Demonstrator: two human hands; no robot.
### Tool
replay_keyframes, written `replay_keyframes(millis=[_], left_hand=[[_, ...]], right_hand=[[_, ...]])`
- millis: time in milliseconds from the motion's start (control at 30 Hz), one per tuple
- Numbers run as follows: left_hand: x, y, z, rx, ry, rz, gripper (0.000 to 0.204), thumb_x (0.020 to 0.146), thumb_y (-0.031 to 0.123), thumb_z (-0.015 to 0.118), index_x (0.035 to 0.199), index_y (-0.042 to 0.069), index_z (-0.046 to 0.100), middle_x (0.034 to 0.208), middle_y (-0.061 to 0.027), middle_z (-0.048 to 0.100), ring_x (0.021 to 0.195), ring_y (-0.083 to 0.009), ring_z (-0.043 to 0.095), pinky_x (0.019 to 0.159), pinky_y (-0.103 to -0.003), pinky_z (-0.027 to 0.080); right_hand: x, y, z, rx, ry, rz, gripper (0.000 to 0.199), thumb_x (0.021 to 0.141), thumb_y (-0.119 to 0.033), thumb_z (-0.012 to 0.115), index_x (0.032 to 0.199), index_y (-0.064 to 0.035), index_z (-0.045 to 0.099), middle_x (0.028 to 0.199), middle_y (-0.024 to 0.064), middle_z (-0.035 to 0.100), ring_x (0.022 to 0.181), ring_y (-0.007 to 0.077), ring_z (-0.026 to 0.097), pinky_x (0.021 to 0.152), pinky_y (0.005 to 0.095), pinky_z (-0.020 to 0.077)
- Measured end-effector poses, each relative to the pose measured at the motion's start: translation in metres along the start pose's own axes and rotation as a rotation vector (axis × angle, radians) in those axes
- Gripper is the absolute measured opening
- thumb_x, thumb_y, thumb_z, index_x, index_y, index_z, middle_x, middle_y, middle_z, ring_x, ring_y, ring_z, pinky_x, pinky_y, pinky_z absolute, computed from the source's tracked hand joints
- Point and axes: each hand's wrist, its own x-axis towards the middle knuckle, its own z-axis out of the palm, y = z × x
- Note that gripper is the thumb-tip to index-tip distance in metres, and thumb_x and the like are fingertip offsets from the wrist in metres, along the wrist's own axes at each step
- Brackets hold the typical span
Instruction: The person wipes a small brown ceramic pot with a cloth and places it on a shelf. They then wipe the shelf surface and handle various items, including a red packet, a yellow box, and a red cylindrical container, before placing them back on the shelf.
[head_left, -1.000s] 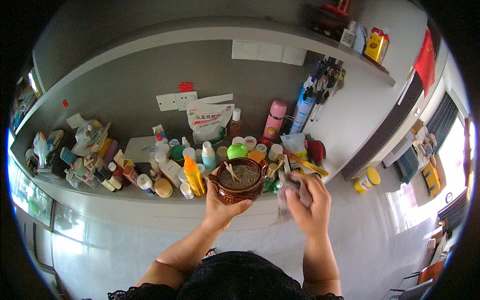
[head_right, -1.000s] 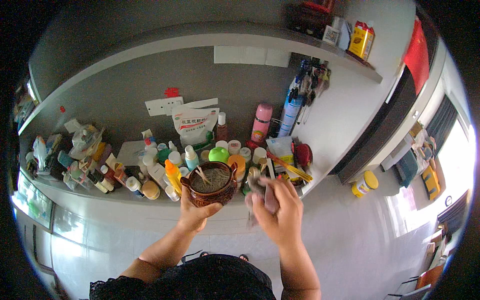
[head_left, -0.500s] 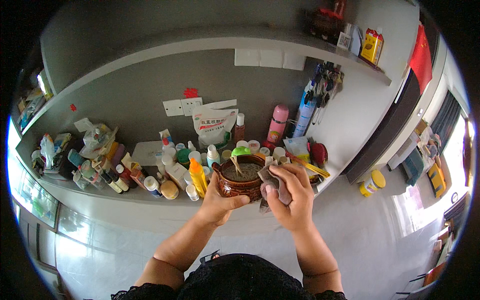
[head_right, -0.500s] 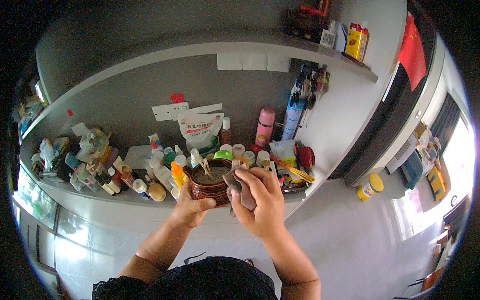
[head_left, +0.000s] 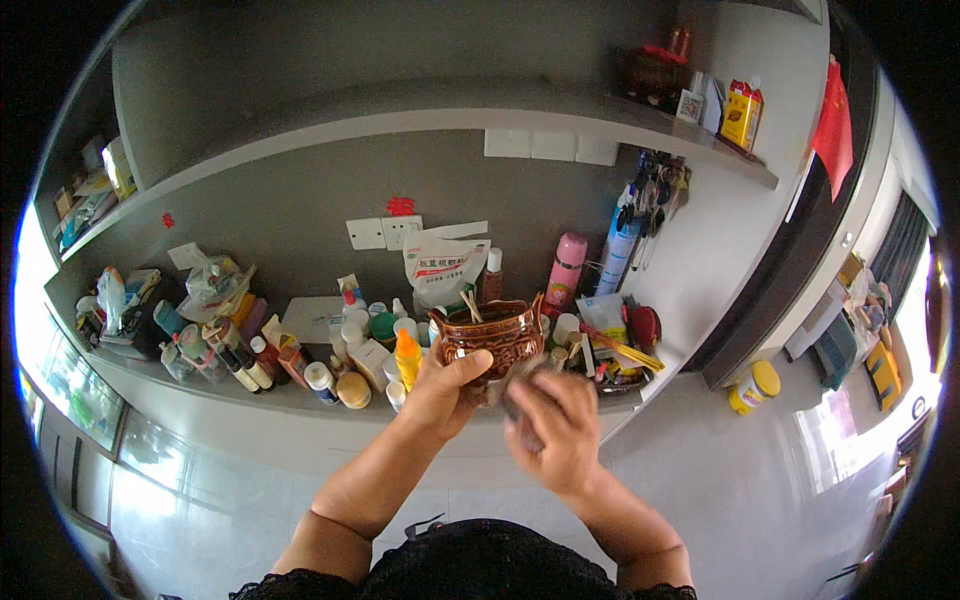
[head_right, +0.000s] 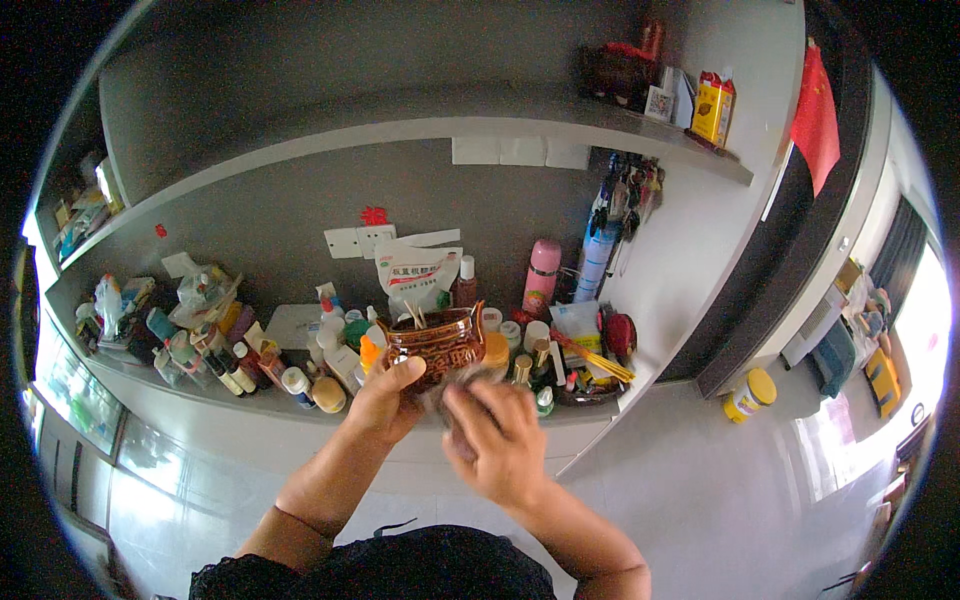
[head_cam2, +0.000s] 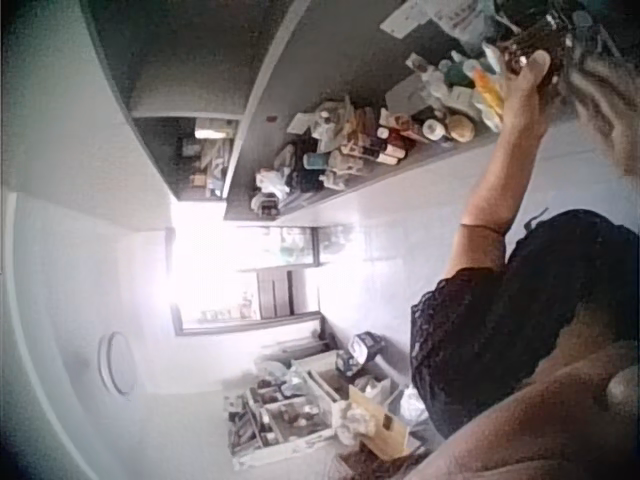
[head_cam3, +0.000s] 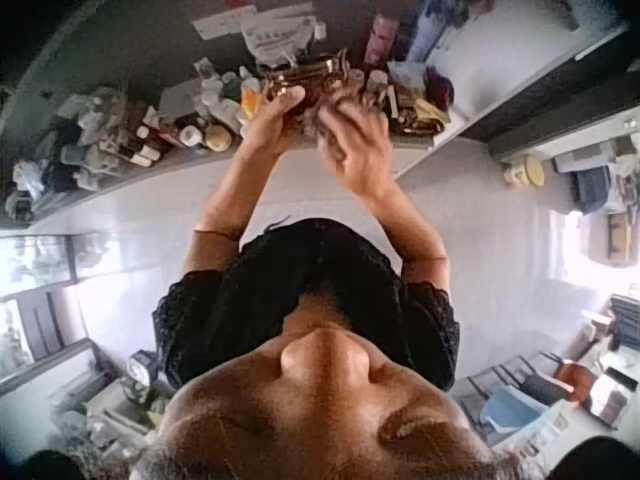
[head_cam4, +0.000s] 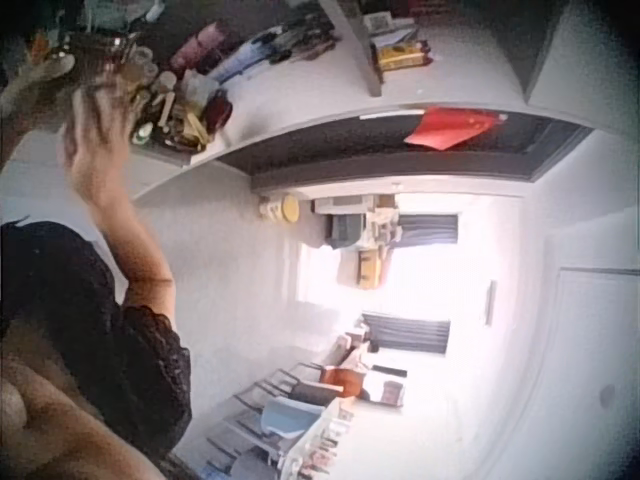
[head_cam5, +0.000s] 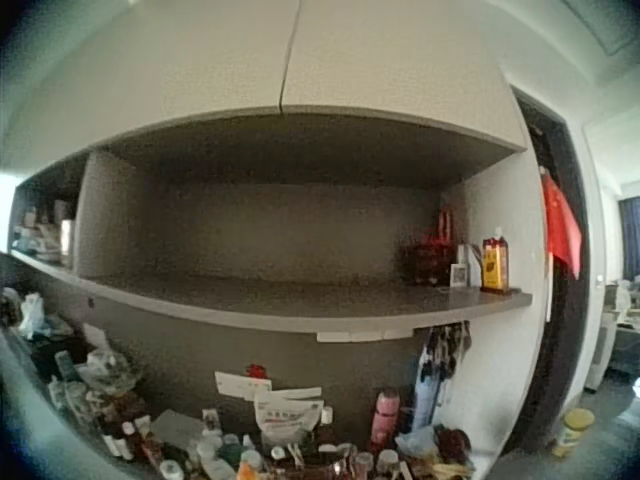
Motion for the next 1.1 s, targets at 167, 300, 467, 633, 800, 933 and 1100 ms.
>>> replay_keyframes(millis=[167, 300, 467, 633, 800, 933, 1100], left_hand=[[0.001, 0.009, 0.010, 0.096, 0.040, 0.056, 0.067, 0.076, 0.009, 0.078, 0.130, 0.005, 0.040, 0.115, -0.0119, 0.062, 0.096, -0.0224, 0.065, 0.056, -0.030, 0.053], [0.002, 0.004, 0.014, 0.152, -0.002, 0.179, 0.070, 0.071, 0.006, 0.082, 0.125, 0.005, 0.039, 0.107, -0.0103, 0.062, 0.080, -0.0165, 0.062, 0.051, -0.028, 0.049], [0.001, 0.009, 0.010, 0.245, 0.002, 0.180, 0.083, 0.063, 0.008, 0.087, 0.128, 0.002, 0.037, 0.115, -0.0133, 0.059, 0.101, -0.0222, 0.062, 0.072, -0.033, 0.056], [-0.009, 0.012, 0.034, 0.213, -0.072, 0.207, 0.090, 0.064, 0.008, 0.086, 0.135, 0.002, 0.032, 0.124, -0.0149, 0.054, 0.112, -0.0253, 0.058, 0.095, -0.039, 0.050], [-0.012, 0.030, 0.041, 0.268, -0.109, 0.192, 0.093, 0.063, 0.012, 0.088, 0.135, 0.001, 0.031, 0.127, -0.0150, 0.052, 0.115, -0.0254, 0.056, 0.099, -0.039, 0.048], [-0.011, 0.037, 0.046, 0.314, -0.112, 0.159, 0.095, 0.062, 0.014, 0.089, 0.136, 0.002, 0.030, 0.126, -0.0144, 0.053, 0.115, -0.0250, 0.057, 0.098, -0.039, 0.049], [-0.011, 0.052, 0.077, 0.317, -0.116, 0.200, 0.097, 0.062, 0.012, 0.089, 0.137, 0.002, 0.028, 0.129, -0.0144, 0.050, 0.119, -0.0249, 0.053, 0.101, -0.038, 0.046]], right_hand=[[0.001, 0.007, -0.011, 0.120, 0.220, 0.043, 0.046, 0.067, -0.012, 0.071, 0.112, -0.0065, 0.064, 0.111, 0.0130, 0.060, 0.095, 0.0343, 0.059, 0.086, 0.0419, 0.0468], [0.011, 0.006, 0.002, -0.084, 0.253, -0.099, 0.045, 0.070, -0.015, 0.071, 0.113, -0.0077, 0.065, 0.116, 0.0136, 0.058, 0.099, 0.0340, 0.058, 0.088, 0.0443, 0.0462], [-0.008, -0.003, -0.012, 0.162, 0.192, -0.129, 0.043, 0.066, -0.016, 0.076, 0.107, -0.0084, 0.068, 0.116, 0.0132, 0.057, 0.100, 0.0338, 0.058, 0.085, 0.0442, 0.0485], [0.015, 0.002, -0.022, 0.067, 0.327, -0.024, 0.036, 0.069, -0.014, 0.072, 0.102, -0.0009, 0.065, 0.111, 0.0204, 0.060, 0.096, 0.0346, 0.059, 0.083, 0.0418, 0.0476], [0.003, 0.030, -0.044, 0.658, 0.052, 0.385, 0.047, 0.078, -0.023, 0.073, 0.115, 0.0027, 0.061, 0.108, 0.0144, 0.064, 0.095, 0.0211, 0.061, 0.085, 0.0332, 0.0476], [0.047, 0.028, -0.061, 0.818, -0.078, 0.482, 0.069, 0.078, -0.034, 0.078, 0.128, 0.0077, 0.052, 0.103, 0.0136, 0.066, 0.097, 0.0165, 0.061, 0.087, 0.0303, 0.0472], [0.079, 0.016, -0.083, 0.491, -0.263, 0.293, 0.072, 0.072, -0.033, 0.082, 0.125, 0.0075, 0.054, 0.104, 0.0217, 0.067, 0.097, 0.0227, 0.067, 0.083, 0.0327, 0.0508]])
